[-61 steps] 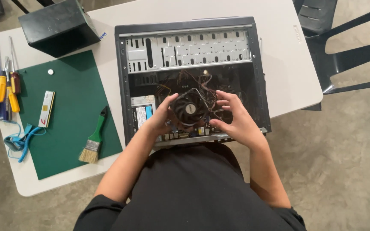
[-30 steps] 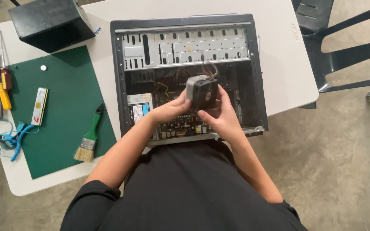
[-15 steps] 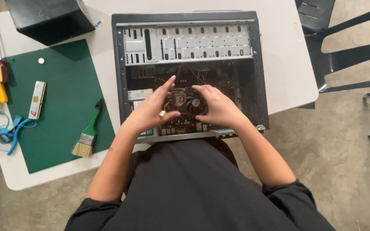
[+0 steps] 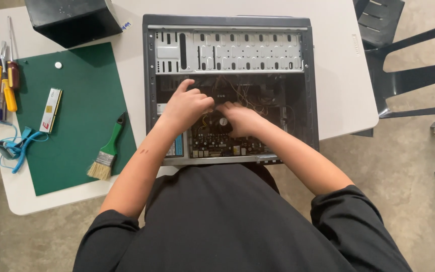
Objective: Cleaning the interior of a computer case, removing the CPU cooler, and installing RAM sticks into the motherboard slots.
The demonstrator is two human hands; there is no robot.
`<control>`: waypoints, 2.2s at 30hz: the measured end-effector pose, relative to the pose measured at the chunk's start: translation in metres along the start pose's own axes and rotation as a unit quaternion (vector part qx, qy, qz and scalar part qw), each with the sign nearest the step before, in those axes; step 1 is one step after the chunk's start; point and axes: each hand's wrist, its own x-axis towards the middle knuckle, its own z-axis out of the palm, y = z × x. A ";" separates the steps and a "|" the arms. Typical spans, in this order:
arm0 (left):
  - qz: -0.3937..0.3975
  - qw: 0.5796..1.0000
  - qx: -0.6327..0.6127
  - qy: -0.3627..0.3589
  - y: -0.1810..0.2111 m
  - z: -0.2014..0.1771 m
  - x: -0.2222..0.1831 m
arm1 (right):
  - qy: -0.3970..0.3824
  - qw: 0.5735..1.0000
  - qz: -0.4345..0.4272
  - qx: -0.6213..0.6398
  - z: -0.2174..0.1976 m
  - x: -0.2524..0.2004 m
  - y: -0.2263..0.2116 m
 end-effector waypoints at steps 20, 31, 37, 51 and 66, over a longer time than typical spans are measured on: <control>-0.106 0.887 -0.433 -0.122 0.010 -0.056 0.060 | 0.039 0.975 0.003 0.218 -0.045 -0.023 0.026; 0.015 0.926 -0.043 -0.374 0.029 0.033 0.034 | -0.078 0.822 -0.074 0.559 -0.019 -0.049 0.113; 0.100 0.902 0.092 -0.410 0.041 0.021 0.010 | 0.018 0.525 -0.255 0.812 0.029 -0.016 0.120; 0.020 0.904 0.084 -0.419 0.046 -0.050 0.005 | 0.065 0.964 0.043 0.256 0.028 0.017 0.031; 0.005 0.904 0.051 -0.425 0.034 -0.036 0.005 | 0.049 0.990 0.024 0.130 0.037 0.023 0.015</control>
